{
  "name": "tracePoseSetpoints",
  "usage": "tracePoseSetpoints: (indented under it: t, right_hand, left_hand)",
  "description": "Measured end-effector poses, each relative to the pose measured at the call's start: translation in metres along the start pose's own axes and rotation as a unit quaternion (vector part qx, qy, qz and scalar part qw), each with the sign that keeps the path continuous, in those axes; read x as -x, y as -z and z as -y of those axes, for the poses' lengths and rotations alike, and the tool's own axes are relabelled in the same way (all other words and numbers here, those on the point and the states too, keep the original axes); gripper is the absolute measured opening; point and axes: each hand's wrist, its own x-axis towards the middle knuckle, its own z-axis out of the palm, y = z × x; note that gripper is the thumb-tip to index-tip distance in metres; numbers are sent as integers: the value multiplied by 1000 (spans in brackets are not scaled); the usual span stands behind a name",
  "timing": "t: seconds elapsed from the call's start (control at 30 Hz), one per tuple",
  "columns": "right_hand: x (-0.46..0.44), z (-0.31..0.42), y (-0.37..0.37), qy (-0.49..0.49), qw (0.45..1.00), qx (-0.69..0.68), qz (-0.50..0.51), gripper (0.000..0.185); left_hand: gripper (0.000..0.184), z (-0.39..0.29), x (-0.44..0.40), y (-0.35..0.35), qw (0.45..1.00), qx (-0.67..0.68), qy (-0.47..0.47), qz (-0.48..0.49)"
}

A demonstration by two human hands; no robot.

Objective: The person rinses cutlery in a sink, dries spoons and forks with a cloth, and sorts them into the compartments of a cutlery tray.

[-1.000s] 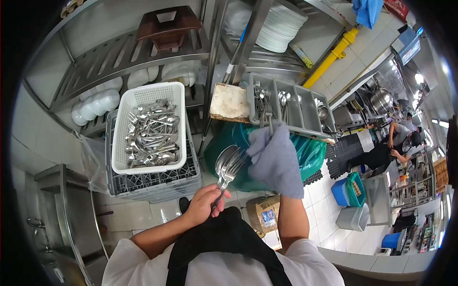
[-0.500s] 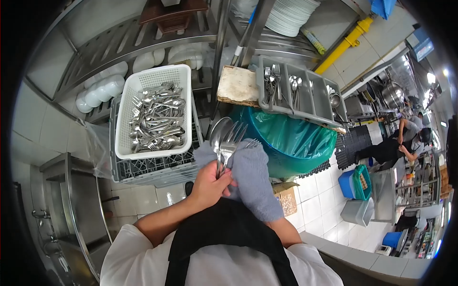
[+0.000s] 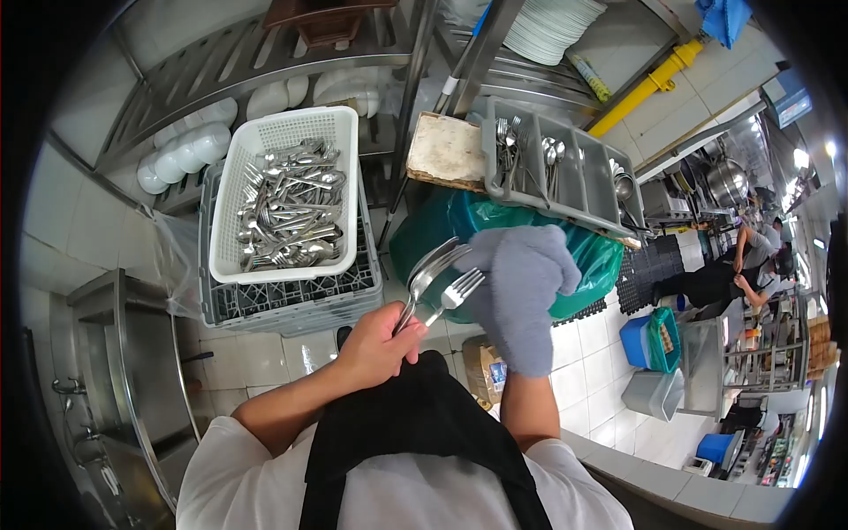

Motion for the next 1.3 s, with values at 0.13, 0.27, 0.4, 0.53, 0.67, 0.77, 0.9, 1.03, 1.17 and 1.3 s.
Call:
tracePoseSetpoints:
  t: [0.13, 0.27, 0.4, 0.53, 0.67, 0.77, 0.9, 1.03, 1.17, 1.3]
  right_hand:
    - [17, 13, -4, -84, 939, -323, 83, 10]
    - [37, 44, 1, 44, 954, -294, 40, 25]
    - [31, 47, 3, -30, 909, -416, -23, 35]
    - [1, 20, 29, 13, 952, -305, 37, 47]
    - [-2, 25, 24, -204, 655, -703, 189, 48]
    - [-10, 33, 61, -62, 889, -359, 277, 50]
    - [18, 46, 16, 10, 967, -208, 143, 46]
    - [26, 53, 12, 8, 920, -392, 9, 29]
    - [24, 50, 44, 65, 938, -341, 10, 31]
    - [23, 36, 42, 26, 922, -387, -17, 30]
  left_hand:
    - [18, 8, -7, 5, 997, 49, -23, -47]
    - [18, 7, -16, -2, 995, 72, -58, -47]
    - [17, 5, -15, -7, 995, 77, -68, -15]
    - [19, 11, -8, -2, 993, 76, -83, 24]
    - [17, 16, -9, -6, 988, 79, -126, 35]
    - [15, 14, -13, -13, 986, 76, -150, 7]
    - [15, 14, -23, -18, 979, 114, -163, -50]
    - [13, 17, -31, -17, 981, 47, -153, -106]
    - [18, 17, -27, -16, 990, 79, -83, -79]
    - [26, 36, -17, -2, 976, 202, -82, -6]
